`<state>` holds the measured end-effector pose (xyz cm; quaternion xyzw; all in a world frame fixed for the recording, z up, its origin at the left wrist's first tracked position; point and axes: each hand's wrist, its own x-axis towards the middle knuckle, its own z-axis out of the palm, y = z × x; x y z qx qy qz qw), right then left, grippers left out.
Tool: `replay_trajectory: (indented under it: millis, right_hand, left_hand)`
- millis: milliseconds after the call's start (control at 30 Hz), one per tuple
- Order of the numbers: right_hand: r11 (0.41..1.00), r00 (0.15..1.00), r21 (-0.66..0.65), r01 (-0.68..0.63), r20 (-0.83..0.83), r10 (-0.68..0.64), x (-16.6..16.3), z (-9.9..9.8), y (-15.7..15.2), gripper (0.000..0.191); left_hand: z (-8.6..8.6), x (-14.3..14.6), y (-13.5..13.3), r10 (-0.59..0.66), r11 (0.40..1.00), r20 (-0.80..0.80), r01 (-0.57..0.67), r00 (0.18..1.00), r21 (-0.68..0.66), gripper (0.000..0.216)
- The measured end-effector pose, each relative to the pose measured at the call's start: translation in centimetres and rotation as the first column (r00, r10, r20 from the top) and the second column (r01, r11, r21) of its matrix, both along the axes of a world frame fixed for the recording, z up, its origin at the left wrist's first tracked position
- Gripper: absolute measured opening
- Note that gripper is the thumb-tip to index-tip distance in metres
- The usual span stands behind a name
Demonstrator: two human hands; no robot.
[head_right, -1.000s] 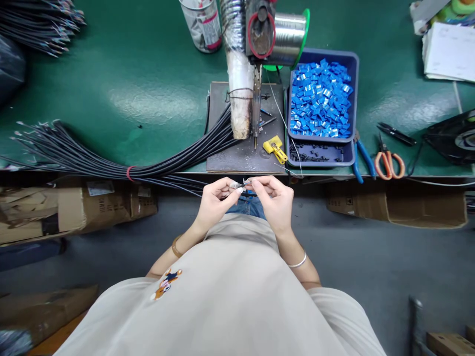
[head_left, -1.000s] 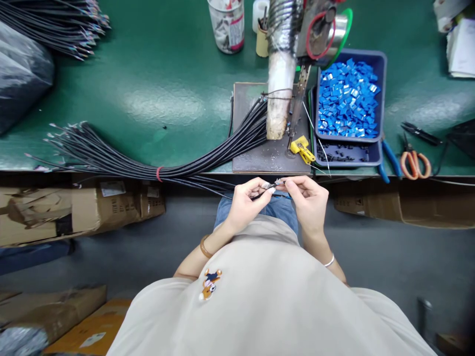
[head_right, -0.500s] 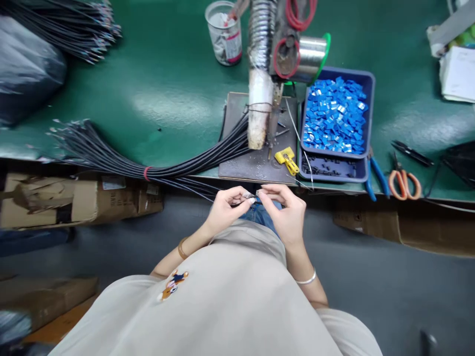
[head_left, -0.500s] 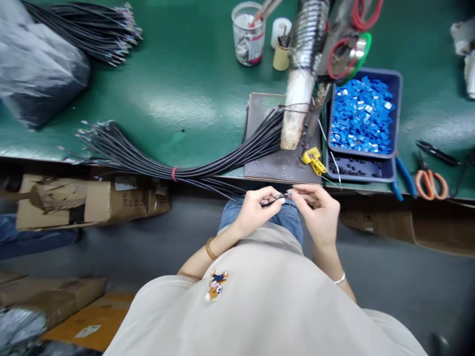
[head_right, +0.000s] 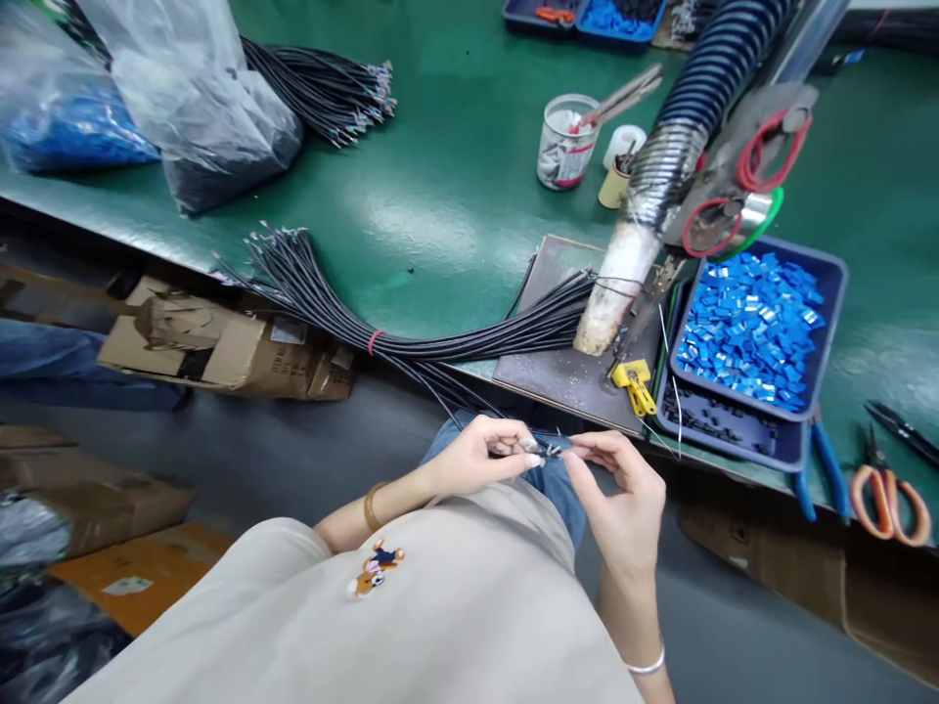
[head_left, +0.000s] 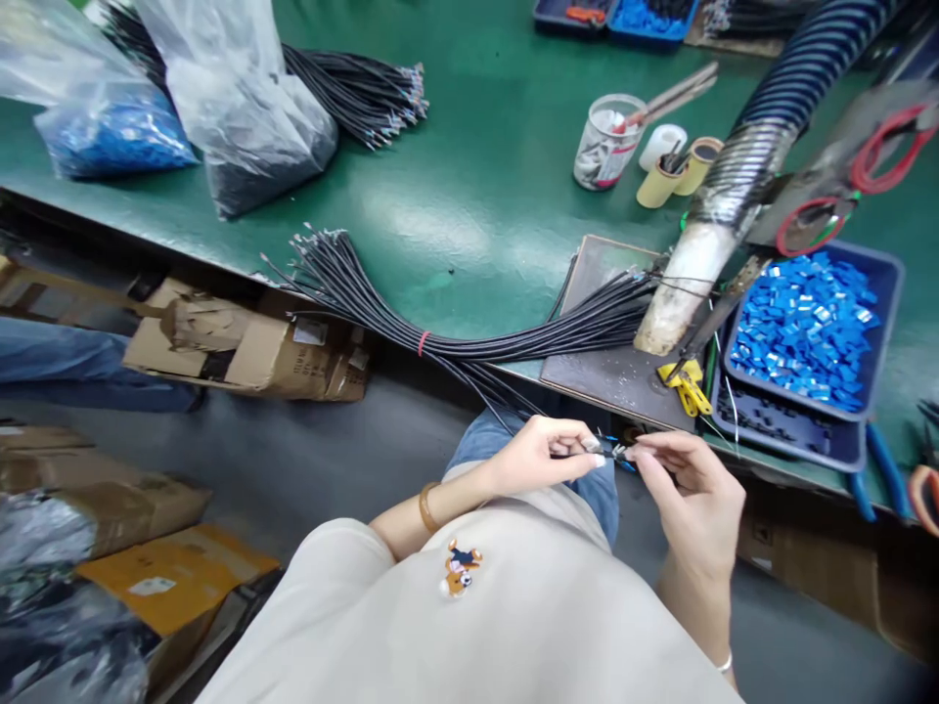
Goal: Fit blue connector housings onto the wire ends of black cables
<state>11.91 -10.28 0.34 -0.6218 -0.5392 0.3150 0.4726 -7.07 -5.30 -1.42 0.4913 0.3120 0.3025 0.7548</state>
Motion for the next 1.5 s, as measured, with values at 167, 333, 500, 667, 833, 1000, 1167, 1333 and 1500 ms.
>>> replay_trajectory:
  millis: [167,333,500,667,833,1000,1167,1333,1500]
  right_hand:
    - [0.97,0.981,0.154,-0.187,0.082,0.176,-5.2,2.2,4.9,0.011]
    - [0.833,0.721,0.027,-0.553,0.517,0.462,-15.7,2.3,18.7,0.016]
    - [0.86,0.584,-0.255,-0.443,0.645,0.492,-21.9,0.5,27.1,0.022]
    - [0.855,0.562,-0.323,-0.405,0.65,0.511,-22.7,-0.3,28.3,0.018]
    - [0.882,0.677,-0.177,-0.436,0.582,0.451,-19.8,1.5,24.2,0.008]
    - [0.915,0.888,0.132,-0.382,0.328,0.323,-10.8,2.1,10.4,0.014]
    - [0.976,0.916,0.205,0.07,0.375,-0.144,-2.9,-1.9,1.8,0.016]
    - [0.908,0.823,0.299,0.293,0.404,-0.399,1.0,-4.9,3.1,0.019]
    - [0.889,0.854,0.315,0.332,0.299,-0.425,1.5,-5.3,2.9,0.018]
  left_hand:
    - [0.6,-5.2,-0.8,0.036,0.958,0.233,0.032,0.972,-0.283,0.033]
    - [0.4,-8.6,-1.7,0.351,0.876,0.4,-0.147,0.847,-0.459,0.033]
    - [0.2,-9.3,-2.0,0.392,0.869,0.436,-0.171,0.81,-0.465,0.032]
    - [0.2,-9.8,-1.8,0.374,0.864,0.458,-0.123,0.807,-0.489,0.029]
    - [0.8,-8.9,-1.1,0.385,0.852,0.389,-0.161,0.837,-0.497,0.024]
    - [1.2,-7.0,-0.7,0.372,0.851,0.318,-0.183,0.872,-0.492,0.023]
    - [0.9,-3.6,0.0,0.17,0.931,0.183,-0.097,0.968,-0.352,0.028]
    - [0.8,0.0,1.1,0.042,0.991,0.059,-0.034,0.997,-0.131,0.028]
    - [1.1,1.3,2.2,-0.012,1.0,0.0,0.012,1.0,-0.017,0.023]
